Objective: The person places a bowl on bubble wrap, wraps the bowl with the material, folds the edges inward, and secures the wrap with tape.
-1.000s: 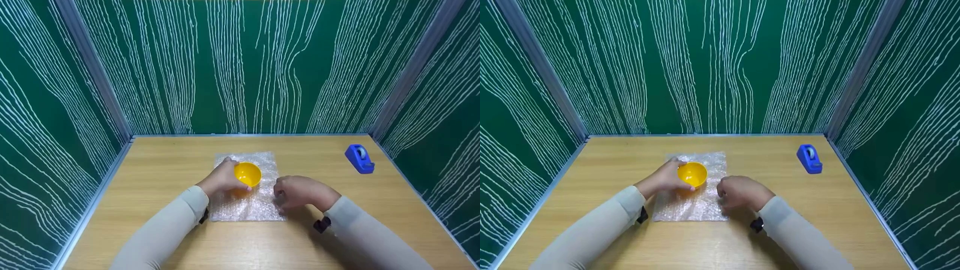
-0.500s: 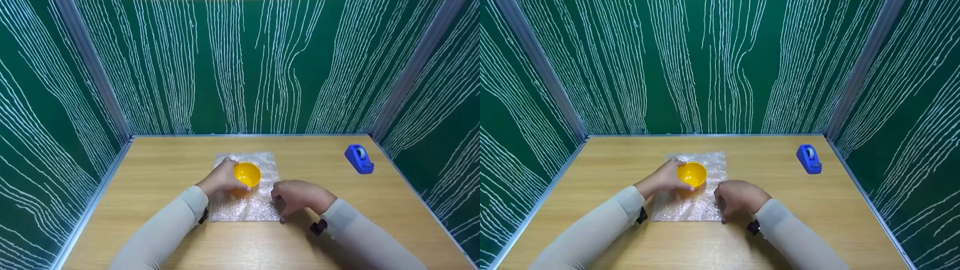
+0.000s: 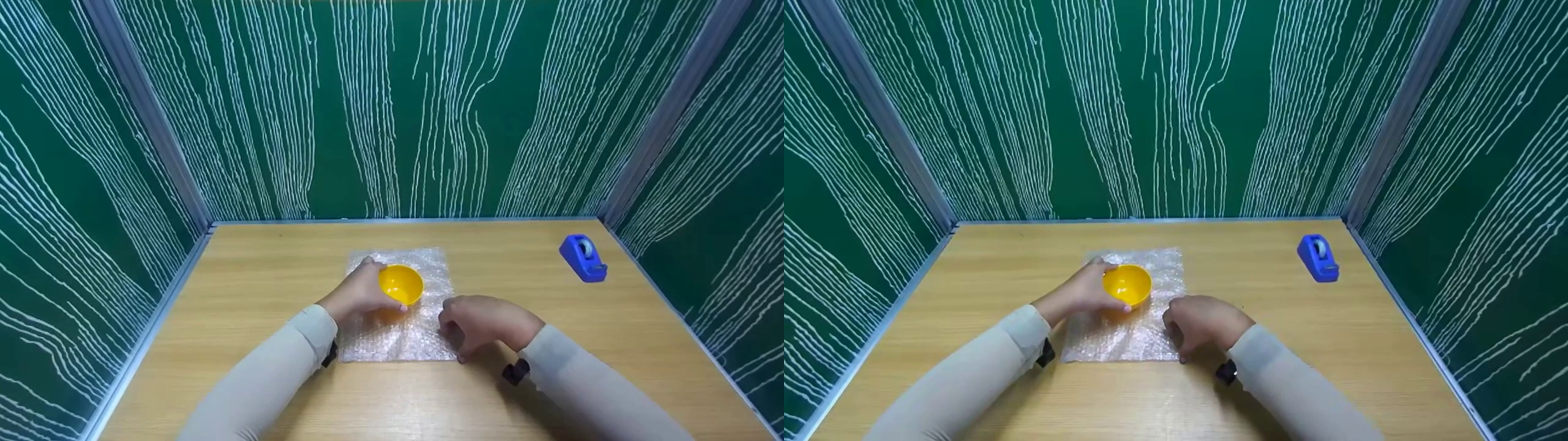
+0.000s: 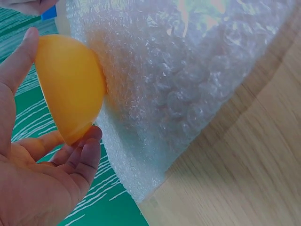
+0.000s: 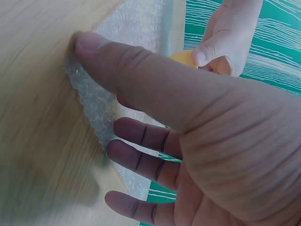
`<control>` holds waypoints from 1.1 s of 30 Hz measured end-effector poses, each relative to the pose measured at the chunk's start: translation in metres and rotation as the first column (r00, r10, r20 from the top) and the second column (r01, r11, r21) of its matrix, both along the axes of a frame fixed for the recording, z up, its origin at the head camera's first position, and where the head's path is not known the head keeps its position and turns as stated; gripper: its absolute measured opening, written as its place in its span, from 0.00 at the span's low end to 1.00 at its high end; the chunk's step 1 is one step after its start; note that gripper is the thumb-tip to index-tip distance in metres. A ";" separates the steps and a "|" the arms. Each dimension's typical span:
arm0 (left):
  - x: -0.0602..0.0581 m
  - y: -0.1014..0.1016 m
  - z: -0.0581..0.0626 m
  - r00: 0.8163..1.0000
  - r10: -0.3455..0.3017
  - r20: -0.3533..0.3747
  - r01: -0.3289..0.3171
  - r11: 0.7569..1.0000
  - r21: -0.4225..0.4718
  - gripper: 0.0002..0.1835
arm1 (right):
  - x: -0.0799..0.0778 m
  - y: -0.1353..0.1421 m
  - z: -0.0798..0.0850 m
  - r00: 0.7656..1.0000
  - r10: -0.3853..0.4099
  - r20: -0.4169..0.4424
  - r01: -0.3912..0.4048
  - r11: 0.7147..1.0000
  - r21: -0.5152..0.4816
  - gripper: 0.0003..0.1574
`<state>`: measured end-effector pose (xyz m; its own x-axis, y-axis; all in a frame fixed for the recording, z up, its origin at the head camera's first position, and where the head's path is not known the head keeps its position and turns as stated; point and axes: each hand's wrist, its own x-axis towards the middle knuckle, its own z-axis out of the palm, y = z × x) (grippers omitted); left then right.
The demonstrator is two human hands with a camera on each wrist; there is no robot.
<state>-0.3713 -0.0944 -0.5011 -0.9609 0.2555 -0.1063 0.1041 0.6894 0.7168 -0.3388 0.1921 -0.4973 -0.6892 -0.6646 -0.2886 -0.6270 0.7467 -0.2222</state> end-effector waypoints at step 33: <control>0.004 0.000 0.002 1.000 0.014 0.020 -0.014 1.000 -0.018 0.57 | 0.005 0.003 0.011 0.997 -0.069 -0.021 0.068 0.997 -0.031 0.19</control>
<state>-0.3675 -0.0940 -0.4989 -0.9620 0.2398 -0.1302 0.0796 0.7032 0.7066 -0.3339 0.1953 -0.4862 -0.7393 -0.6241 -0.2529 -0.5800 0.7809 -0.2319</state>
